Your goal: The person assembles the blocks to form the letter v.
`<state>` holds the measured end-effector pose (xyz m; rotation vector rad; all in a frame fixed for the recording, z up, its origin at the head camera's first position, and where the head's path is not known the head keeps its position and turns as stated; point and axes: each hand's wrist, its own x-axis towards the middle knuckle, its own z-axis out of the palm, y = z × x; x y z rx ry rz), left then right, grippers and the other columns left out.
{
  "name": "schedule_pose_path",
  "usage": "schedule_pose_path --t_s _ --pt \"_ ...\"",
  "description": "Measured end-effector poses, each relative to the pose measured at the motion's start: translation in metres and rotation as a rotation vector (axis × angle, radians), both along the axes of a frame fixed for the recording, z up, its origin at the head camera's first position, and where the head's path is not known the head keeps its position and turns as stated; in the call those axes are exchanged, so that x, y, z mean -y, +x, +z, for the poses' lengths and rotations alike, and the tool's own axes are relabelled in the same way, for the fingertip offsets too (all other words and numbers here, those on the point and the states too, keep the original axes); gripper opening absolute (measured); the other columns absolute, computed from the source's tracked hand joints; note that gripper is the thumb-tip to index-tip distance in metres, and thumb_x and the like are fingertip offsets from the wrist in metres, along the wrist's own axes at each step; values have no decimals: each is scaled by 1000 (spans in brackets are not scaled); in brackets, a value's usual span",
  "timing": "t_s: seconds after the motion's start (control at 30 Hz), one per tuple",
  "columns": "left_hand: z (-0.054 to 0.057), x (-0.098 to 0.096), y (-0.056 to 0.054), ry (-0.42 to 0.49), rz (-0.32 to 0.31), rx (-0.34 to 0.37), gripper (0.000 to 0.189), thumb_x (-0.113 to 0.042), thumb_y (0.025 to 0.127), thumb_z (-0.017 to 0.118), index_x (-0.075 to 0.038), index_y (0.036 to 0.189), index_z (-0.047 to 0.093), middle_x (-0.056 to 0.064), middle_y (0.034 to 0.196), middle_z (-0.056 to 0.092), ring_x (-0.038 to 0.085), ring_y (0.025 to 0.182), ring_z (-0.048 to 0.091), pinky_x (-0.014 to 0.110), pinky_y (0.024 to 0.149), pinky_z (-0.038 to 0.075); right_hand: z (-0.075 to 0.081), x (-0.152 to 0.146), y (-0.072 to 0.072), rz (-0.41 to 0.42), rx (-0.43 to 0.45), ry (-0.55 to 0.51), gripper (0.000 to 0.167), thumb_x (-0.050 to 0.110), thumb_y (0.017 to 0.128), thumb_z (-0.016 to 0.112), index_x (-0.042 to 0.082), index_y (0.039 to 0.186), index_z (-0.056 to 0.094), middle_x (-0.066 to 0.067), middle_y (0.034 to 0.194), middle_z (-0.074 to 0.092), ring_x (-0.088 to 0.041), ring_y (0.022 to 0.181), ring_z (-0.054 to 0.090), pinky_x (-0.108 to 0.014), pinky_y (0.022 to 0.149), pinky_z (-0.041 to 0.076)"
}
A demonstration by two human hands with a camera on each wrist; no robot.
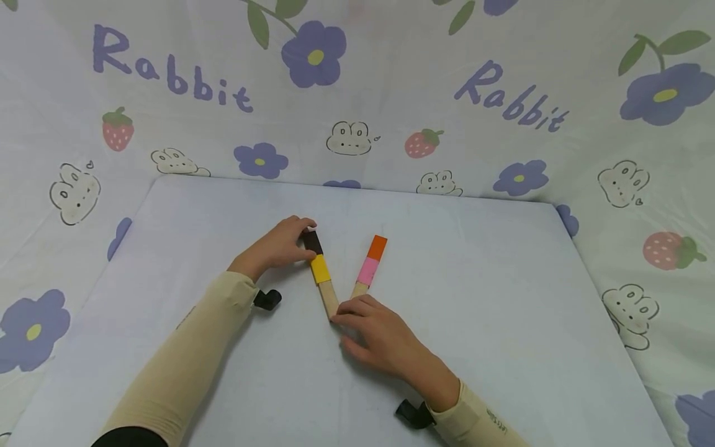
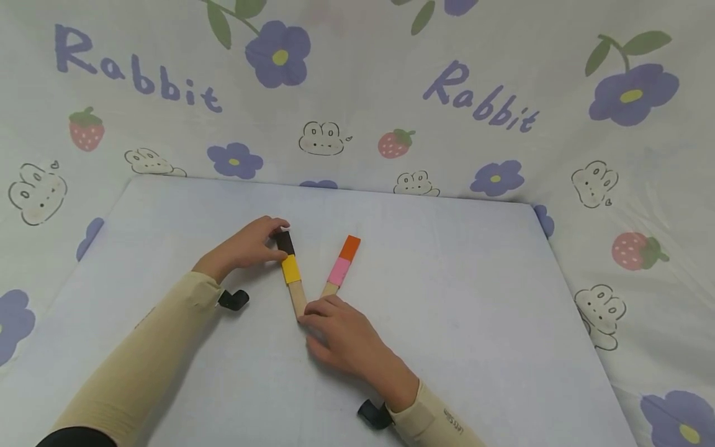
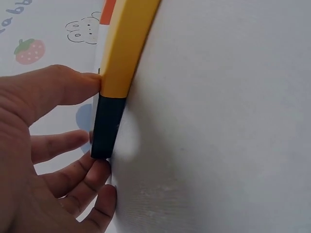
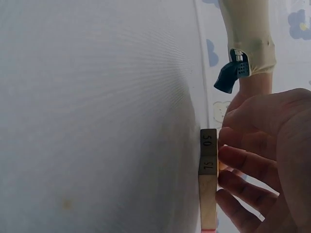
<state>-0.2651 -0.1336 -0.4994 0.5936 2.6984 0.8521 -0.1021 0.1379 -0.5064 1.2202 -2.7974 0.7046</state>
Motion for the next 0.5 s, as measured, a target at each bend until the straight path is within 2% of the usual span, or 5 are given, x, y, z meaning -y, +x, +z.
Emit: schedule_pose_path --t_s 0.1,0.27,0.37,0.5 --pt "-1 0 1 7 5 -12 72 -26 98 78 -3 160 48 23 144 55 36 132 52 51 118 41 -1 -2 -1 4 -9 -30 34 15 98 79 13 132 78 2 130 67 -17 126 55 -35 106 53" --pt "-3 5 5 34 6 -24 70 -35 105 72 -3 162 46 25 149 50 39 136 51 55 118 41 2 -8 -4 -4 -35 -82 34 15 97 80 15 131 78 3 131 66 -16 130 54 -37 107 52" --pt "-4 10 12 45 4 -39 72 -43 108 68 -4 163 44 26 158 43 41 145 44 58 121 36 5 -13 -5 -19 -48 -92 36 15 96 81 14 132 77 3 133 66 -16 132 54 -38 108 52" --pt "-3 16 25 61 21 -90 80 -51 105 69 -7 165 40 24 168 32 43 155 31 61 124 30 9 -21 -8 -50 -79 -92 40 17 95 83 13 135 76 1 138 65 -17 136 53 -39 109 52"
